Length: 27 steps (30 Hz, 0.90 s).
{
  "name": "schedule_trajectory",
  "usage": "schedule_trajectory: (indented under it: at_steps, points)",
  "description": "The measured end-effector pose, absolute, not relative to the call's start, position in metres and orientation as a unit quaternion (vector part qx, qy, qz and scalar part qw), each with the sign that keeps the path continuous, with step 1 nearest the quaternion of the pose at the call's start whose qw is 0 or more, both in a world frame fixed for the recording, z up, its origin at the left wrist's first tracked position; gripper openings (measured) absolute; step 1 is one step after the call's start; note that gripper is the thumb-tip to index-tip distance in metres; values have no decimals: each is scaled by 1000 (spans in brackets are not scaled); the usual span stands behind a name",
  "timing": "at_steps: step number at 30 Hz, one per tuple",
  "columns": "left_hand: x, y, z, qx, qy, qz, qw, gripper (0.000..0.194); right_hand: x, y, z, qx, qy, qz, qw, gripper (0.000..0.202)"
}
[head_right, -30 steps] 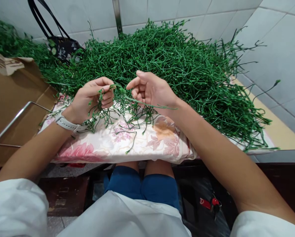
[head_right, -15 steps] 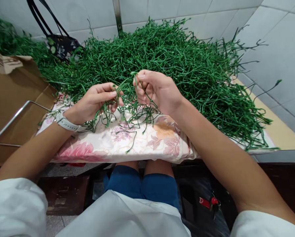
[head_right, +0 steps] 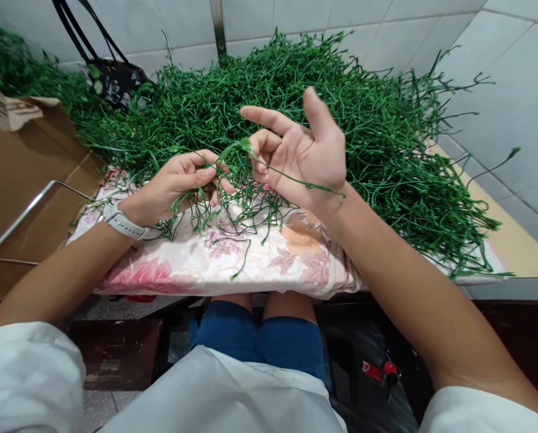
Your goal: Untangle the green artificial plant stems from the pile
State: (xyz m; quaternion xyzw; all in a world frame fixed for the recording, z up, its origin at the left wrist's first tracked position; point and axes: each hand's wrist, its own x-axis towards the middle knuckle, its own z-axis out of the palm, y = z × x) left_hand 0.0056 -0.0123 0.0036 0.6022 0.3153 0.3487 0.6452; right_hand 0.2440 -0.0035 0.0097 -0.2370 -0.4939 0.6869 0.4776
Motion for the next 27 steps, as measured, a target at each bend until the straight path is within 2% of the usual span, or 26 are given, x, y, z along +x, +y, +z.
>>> schedule_trajectory:
  at_steps: [3,5,12,18,23,27]
  points:
    - [6,-11,4,576,322,357,662,37,239,3,-3,-334,-507,638,473,26]
    - [7,-10,5,560,335,366,663,35,233,3,-12,-367,-545,597,460,21]
    - [13,-10,3,560,359,371,648,36,219,-16,-12,-274,-681,498,462,41]
    - [13,-11,-2,576,347,358,648,44,225,-14,-20,-321,-710,437,450,32]
    - [15,-13,0,592,339,349,642,45,222,-13,-22,-299,-684,489,451,40]
    - [17,-16,-1,621,329,352,618,47,221,-13,-23,-314,-694,450,467,40]
